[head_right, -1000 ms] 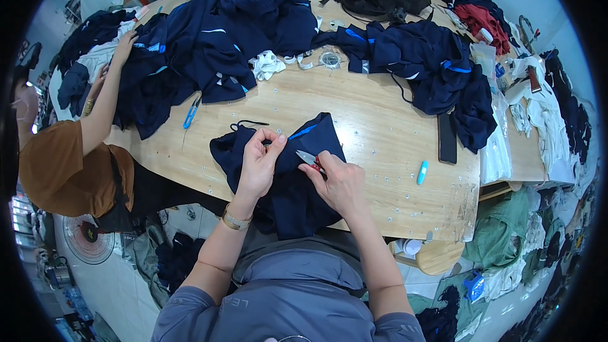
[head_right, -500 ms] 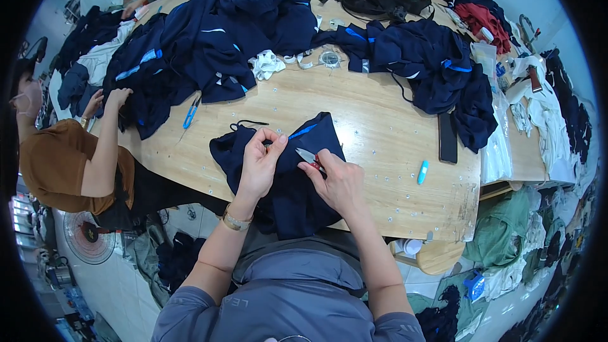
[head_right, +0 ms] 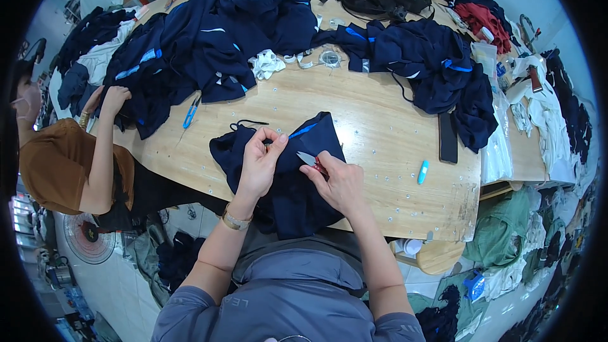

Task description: Trimming loose threads from blue fabric garments using small handheld scissors at a workbench.

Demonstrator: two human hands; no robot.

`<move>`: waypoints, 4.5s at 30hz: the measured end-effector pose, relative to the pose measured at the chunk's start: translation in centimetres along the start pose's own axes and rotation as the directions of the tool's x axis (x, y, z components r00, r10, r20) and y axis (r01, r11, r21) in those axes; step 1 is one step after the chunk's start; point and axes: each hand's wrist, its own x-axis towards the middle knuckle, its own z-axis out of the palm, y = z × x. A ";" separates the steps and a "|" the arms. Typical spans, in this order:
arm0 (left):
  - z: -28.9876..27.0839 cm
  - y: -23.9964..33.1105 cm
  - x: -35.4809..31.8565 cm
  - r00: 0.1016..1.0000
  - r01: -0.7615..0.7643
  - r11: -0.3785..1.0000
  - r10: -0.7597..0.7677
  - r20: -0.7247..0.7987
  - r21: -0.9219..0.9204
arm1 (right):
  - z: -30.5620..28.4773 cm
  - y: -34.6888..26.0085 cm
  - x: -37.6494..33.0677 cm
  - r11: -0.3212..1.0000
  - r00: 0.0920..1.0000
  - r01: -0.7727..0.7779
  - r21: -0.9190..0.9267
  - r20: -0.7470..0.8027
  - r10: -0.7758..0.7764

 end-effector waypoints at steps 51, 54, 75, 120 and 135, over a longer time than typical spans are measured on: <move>-0.1 0.5 0.0 0.992 0.010 1.000 -0.008 0.122 -0.015 | -0.4 -0.1 0.1 0.999 0.996 0.026 0.047 -0.085 -0.022; -0.1 0.5 -0.1 0.994 -0.009 1.000 0.009 0.110 -0.001 | -0.2 0.3 -0.1 0.998 0.995 0.063 -0.008 -0.079 -0.063; 0.3 1.4 -0.4 0.993 -0.019 0.992 0.005 0.119 0.122 | -0.6 0.6 -0.2 0.908 0.977 -0.162 0.386 -0.064 0.202; 1.1 -3.2 -2.4 0.953 0.247 0.721 -0.301 0.028 -0.647 | 1.8 1.6 -2.5 0.803 0.959 -0.012 0.596 -0.219 0.177; 1.7 -2.0 -3.8 0.949 0.302 0.662 -0.274 0.154 -0.686 | 0.1 0.8 -3.0 0.751 0.955 -0.248 0.612 0.022 0.297</move>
